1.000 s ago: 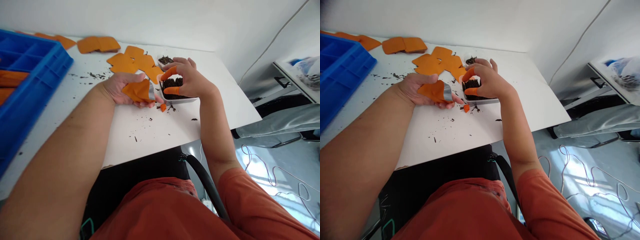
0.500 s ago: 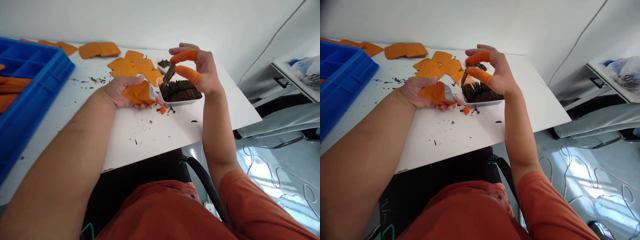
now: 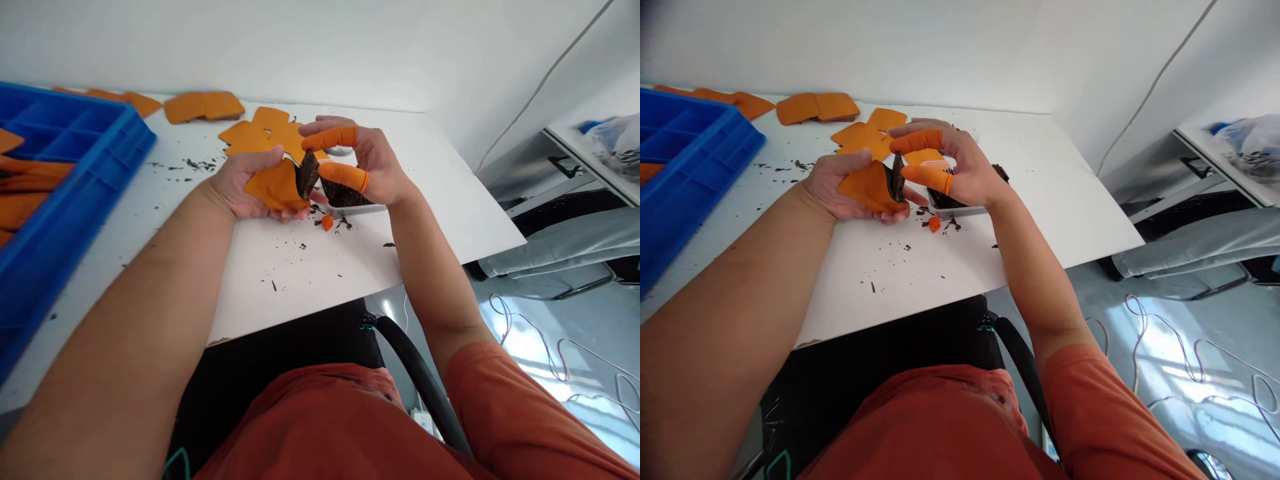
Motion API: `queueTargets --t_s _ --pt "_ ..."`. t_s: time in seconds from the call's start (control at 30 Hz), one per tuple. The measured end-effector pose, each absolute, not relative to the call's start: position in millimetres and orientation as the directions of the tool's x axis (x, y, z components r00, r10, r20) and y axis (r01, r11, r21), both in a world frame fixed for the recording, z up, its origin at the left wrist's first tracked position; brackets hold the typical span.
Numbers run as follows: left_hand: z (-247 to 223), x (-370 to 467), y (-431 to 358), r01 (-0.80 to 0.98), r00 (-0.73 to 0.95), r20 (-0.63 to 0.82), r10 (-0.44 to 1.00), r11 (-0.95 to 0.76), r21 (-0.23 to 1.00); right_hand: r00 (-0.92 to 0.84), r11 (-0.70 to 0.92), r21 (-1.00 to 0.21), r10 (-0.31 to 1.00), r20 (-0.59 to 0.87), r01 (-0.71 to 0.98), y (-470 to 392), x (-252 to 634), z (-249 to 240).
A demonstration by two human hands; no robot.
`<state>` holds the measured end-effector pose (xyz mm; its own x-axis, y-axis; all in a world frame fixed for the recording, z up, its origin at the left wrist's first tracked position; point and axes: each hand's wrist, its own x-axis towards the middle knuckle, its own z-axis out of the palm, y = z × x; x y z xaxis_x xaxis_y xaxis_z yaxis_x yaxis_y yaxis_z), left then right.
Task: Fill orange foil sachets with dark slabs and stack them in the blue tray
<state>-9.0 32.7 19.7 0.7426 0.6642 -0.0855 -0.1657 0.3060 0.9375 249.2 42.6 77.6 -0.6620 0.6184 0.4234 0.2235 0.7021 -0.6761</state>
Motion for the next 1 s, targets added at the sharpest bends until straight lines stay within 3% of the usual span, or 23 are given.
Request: queueTargets --t_s 0.33,0.7,1.0 --pt "23.7 -6.1 30.7 -0.238 0.759 -0.007 0.651 0.288 0.927 -0.669 0.723 -0.676 0.574 0.472 0.144 51.4 251.1 71.1" --pt "18.6 -9.0 34.4 -0.177 0.746 -0.049 0.664 0.269 0.947 -0.739 0.854 -0.465 0.468 0.485 0.235 53.3 250.5 60.6" --pt "22.4 -7.8 31.5 -0.207 0.743 -0.077 0.665 0.338 0.918 -0.802 0.88 -0.409 0.417 0.428 0.239 51.8 245.7 61.0"
